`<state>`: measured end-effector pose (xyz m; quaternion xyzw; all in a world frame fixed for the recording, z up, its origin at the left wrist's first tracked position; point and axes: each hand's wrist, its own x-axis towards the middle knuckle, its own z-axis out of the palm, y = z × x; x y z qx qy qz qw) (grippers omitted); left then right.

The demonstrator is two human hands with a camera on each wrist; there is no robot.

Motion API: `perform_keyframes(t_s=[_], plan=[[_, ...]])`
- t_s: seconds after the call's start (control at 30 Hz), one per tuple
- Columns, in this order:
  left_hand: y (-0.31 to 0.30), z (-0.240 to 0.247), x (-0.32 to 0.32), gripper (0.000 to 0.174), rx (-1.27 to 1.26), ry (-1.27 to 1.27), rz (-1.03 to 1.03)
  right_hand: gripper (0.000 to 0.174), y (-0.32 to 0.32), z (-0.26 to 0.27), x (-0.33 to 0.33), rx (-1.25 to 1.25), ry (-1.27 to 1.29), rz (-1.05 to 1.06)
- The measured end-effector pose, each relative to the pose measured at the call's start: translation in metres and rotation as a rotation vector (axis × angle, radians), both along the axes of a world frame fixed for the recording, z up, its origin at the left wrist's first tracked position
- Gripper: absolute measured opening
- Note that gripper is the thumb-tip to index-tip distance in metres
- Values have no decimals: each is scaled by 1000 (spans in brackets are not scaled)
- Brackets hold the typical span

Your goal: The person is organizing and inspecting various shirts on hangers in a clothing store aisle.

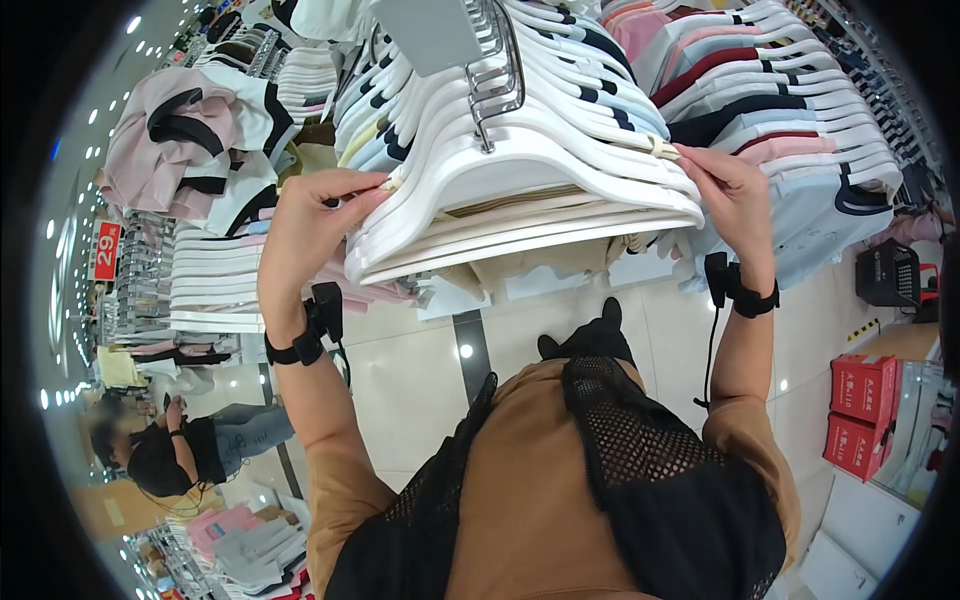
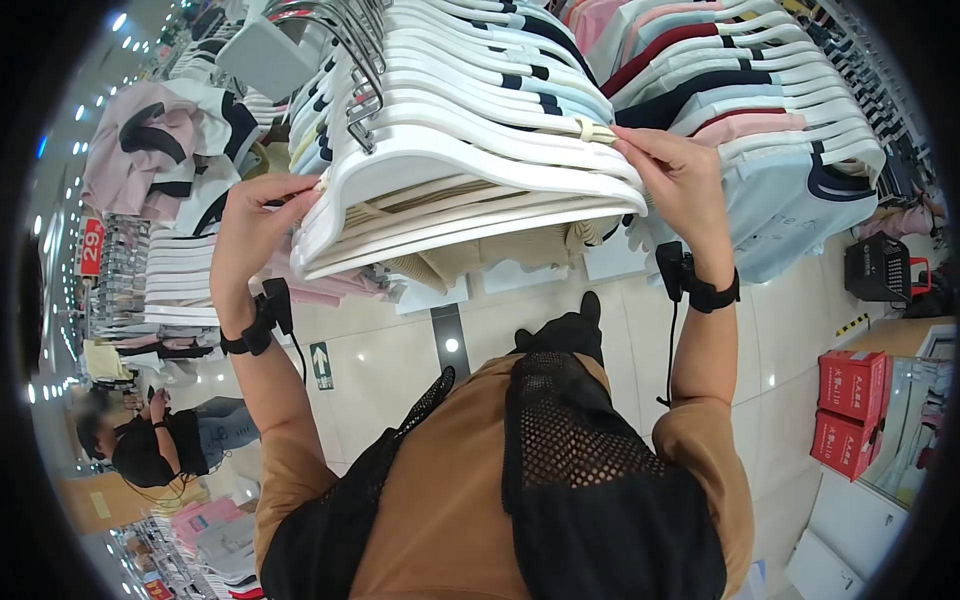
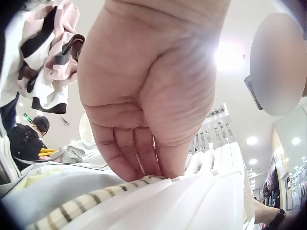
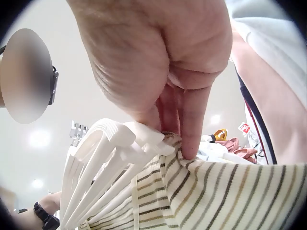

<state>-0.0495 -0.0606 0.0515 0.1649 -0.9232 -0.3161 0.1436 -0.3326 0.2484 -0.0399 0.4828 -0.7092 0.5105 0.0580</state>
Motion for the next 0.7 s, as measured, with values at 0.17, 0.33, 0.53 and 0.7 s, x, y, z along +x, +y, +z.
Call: perform_keyframes(t_s=[0.17, 0.33, 0.53, 0.7], plan=[[8, 2, -16, 21, -94, 54, 8, 18, 3, -6, 2, 53, -206, -51], [21, 8, -31, 21, -110, 148, -11, 20, 3, -23, -5, -42, -319, -15], [28, 10, -35, 21, -137, 229, -12, 19, 6, -63, -8, -399, -845, 109], [32, 10, -36, 18, -145, 227, -41, 18, 1, -101, 10, -631, -1118, 100]])
